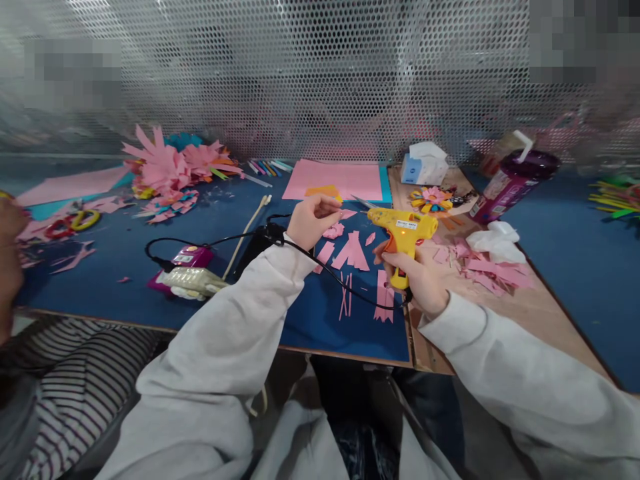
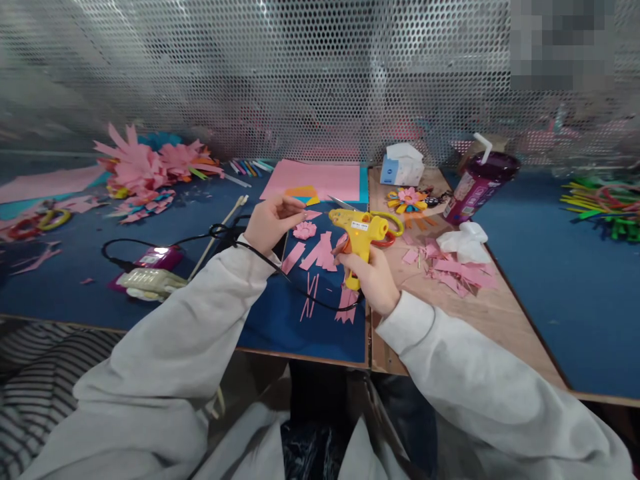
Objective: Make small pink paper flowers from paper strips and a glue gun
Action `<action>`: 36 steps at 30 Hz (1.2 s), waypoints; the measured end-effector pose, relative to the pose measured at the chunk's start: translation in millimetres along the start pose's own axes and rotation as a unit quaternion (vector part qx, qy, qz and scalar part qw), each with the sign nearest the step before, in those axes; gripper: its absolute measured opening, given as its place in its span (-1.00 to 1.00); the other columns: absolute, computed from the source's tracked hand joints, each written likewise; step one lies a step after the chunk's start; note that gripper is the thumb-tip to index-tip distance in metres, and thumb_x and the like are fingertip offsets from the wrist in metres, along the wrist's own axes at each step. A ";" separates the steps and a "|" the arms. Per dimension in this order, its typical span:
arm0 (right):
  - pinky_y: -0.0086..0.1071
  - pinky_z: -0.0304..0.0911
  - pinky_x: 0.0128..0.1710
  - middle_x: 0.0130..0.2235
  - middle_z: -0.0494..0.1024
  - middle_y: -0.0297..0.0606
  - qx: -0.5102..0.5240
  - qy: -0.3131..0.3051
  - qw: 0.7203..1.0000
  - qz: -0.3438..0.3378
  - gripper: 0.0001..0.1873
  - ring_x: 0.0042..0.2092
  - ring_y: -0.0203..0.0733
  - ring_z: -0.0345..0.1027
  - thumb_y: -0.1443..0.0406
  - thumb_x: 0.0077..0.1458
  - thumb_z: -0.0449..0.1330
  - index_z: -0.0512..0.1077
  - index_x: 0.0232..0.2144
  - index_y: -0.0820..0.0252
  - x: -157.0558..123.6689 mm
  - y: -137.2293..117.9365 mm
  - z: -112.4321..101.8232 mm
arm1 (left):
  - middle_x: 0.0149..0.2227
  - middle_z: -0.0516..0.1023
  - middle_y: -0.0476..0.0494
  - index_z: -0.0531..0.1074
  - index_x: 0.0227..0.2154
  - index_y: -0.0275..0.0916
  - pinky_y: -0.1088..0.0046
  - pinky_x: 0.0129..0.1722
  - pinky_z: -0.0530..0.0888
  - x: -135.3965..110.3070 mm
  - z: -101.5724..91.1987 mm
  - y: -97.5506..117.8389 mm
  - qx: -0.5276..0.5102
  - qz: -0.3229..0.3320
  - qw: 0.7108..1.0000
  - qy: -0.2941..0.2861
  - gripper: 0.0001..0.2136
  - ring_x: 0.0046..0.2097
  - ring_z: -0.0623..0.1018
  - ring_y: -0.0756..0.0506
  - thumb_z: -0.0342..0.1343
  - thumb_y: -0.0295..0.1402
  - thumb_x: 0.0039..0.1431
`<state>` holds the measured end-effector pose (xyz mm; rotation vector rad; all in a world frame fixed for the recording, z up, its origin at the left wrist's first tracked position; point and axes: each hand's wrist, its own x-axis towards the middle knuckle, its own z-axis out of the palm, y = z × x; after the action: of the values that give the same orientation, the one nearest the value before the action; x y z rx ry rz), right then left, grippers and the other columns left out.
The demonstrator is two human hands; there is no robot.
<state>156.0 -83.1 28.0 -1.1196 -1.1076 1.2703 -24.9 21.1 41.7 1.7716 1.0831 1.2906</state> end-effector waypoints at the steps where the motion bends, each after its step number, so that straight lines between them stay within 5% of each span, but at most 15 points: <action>1: -0.49 0.10 -0.71 -0.57 0.37 -0.39 -0.007 0.000 1.000 -0.002 -0.81 -0.64 -0.41 0.13 0.22 -0.14 0.21 0.42 -0.46 0.25 0.0 1.0 -0.4 | -0.39 0.58 -0.09 0.41 -0.42 -0.30 0.33 -0.16 0.50 -0.6 0.8 0.1 -0.005 -0.003 1.000 -0.002 -0.85 -0.30 0.57 -0.04 0.23 -0.48 -0.11; 36: -0.46 0.07 -0.69 -0.63 0.32 -0.42 -0.036 0.017 0.999 0.014 -0.87 -0.64 -0.39 0.14 0.25 -0.23 0.18 0.35 -0.60 0.21 0.4 3.6 -3.3 | -0.43 0.56 -0.07 0.40 -0.41 -0.31 0.34 -0.15 0.50 -3.4 3.4 3.9 -0.045 -0.030 0.999 -0.004 -0.83 -0.30 0.57 -0.04 0.23 -0.55 -0.12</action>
<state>158.8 -82.8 24.0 -1.2105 -1.1237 1.2359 -21.3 16.2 42.9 1.6632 1.0504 1.2752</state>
